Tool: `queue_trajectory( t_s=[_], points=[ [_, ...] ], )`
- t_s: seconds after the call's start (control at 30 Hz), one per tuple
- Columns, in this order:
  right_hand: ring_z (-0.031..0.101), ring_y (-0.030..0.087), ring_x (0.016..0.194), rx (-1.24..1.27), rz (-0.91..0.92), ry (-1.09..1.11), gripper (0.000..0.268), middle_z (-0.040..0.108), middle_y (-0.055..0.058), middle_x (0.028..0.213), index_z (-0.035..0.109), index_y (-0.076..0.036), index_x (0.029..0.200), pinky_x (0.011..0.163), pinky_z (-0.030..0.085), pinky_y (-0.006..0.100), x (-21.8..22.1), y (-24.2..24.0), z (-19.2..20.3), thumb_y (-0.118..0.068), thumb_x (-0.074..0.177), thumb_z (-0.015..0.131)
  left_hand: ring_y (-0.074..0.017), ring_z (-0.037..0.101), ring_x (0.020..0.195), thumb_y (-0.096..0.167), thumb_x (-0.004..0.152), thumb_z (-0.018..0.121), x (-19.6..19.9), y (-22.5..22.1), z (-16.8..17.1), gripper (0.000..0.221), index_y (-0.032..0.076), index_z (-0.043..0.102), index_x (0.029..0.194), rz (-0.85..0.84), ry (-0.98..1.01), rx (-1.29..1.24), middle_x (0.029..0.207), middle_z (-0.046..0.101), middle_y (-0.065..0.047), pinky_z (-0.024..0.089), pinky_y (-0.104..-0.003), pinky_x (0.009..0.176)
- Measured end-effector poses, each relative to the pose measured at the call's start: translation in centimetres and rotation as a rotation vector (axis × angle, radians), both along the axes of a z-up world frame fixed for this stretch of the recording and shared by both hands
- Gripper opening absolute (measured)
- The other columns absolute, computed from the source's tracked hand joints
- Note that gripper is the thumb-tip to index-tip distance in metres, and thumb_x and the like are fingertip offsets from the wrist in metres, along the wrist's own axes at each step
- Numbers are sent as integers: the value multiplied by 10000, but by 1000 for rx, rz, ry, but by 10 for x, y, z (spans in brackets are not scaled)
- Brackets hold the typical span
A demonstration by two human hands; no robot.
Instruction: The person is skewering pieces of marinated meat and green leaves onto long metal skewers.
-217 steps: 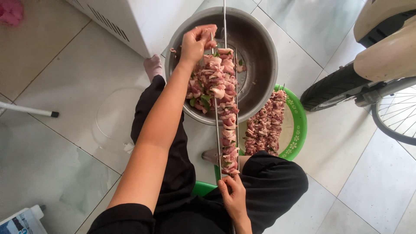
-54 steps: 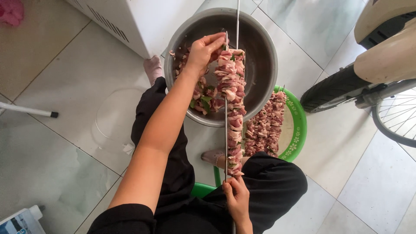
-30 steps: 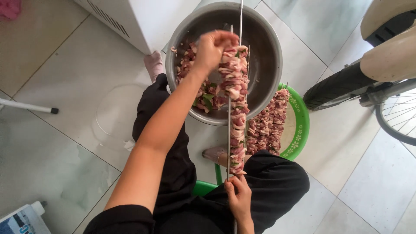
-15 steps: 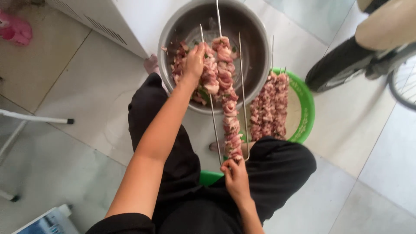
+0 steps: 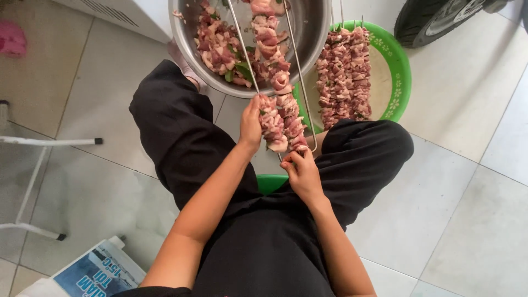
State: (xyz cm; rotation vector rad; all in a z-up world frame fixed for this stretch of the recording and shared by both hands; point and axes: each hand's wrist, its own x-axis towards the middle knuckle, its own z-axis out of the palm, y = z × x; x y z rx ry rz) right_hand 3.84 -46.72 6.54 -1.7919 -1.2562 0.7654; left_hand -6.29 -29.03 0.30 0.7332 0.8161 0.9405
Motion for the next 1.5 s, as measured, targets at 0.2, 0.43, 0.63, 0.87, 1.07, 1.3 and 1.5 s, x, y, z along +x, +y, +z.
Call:
queue_trajectory(
  t_s=[0.2, 0.43, 0.63, 0.87, 1.07, 1.3, 1.5],
  points=[
    [622, 339, 972, -3, -28, -7, 199, 556, 160, 1164, 639, -26, 964, 790, 519, 387, -1, 2, -5, -161, 881, 759, -110, 622, 953, 475, 1105, 425, -7, -13, -7, 493, 33, 636, 1157, -55, 46, -17, 1060, 666, -25, 519, -277, 887],
    [644, 355, 970, -55, -56, -64, 217, 568, 153, 1204, 687, -74, 1012, 774, 532, 414, -10, 7, 1, -242, 894, 754, -115, 672, 1098, 613, 935, 340, -19, -37, 35, 629, 199, 467, 1391, -141, -24, -236, 1284, 634, 59, 559, -322, 928],
    [651, 357, 1006, -107, -76, -140, 204, 574, 143, 1268, 687, -96, 1002, 772, 524, 428, -16, 2, 2, -281, 928, 729, -82, 548, 810, 617, 1053, 481, 0, -39, -3, 638, 49, 603, 1316, 8, 105, -146, 1002, 592, 8, 467, -254, 675],
    [596, 236, 822, 32, -19, 77, 214, 575, 121, 1186, 720, -61, 1049, 689, 504, 335, -5, 0, 0, -241, 933, 732, -86, 367, 475, 727, 952, 481, 3, -15, 37, 620, 123, 569, 1063, -123, -223, -248, 680, 436, 32, 270, -250, 387],
    [591, 206, 769, -52, -59, 78, 219, 584, 103, 1197, 734, -81, 1030, 677, 508, 319, -10, 2, 4, -265, 913, 754, -88, 411, 574, 741, 985, 464, -12, 16, -18, 701, 52, 573, 1061, -54, 72, -126, 743, 471, 19, 338, -241, 491],
    [617, 269, 775, -133, -8, 3, 260, 567, 114, 1222, 691, -67, 1027, 699, 505, 378, -8, 3, 19, -246, 862, 778, -114, 553, 701, 623, 978, 554, 6, 36, -24, 610, 23, 596, 1082, 43, -113, -152, 810, 588, -21, 464, -239, 593],
    [567, 171, 755, -6, 4, 133, 193, 607, 70, 1134, 700, -18, 974, 649, 469, 296, 11, -4, 18, -160, 859, 763, -282, 539, 908, 578, 1138, 474, 1, 62, -52, 625, -27, 542, 1280, 21, 98, 333, 1083, 613, -152, 435, -431, 744]
  ],
)
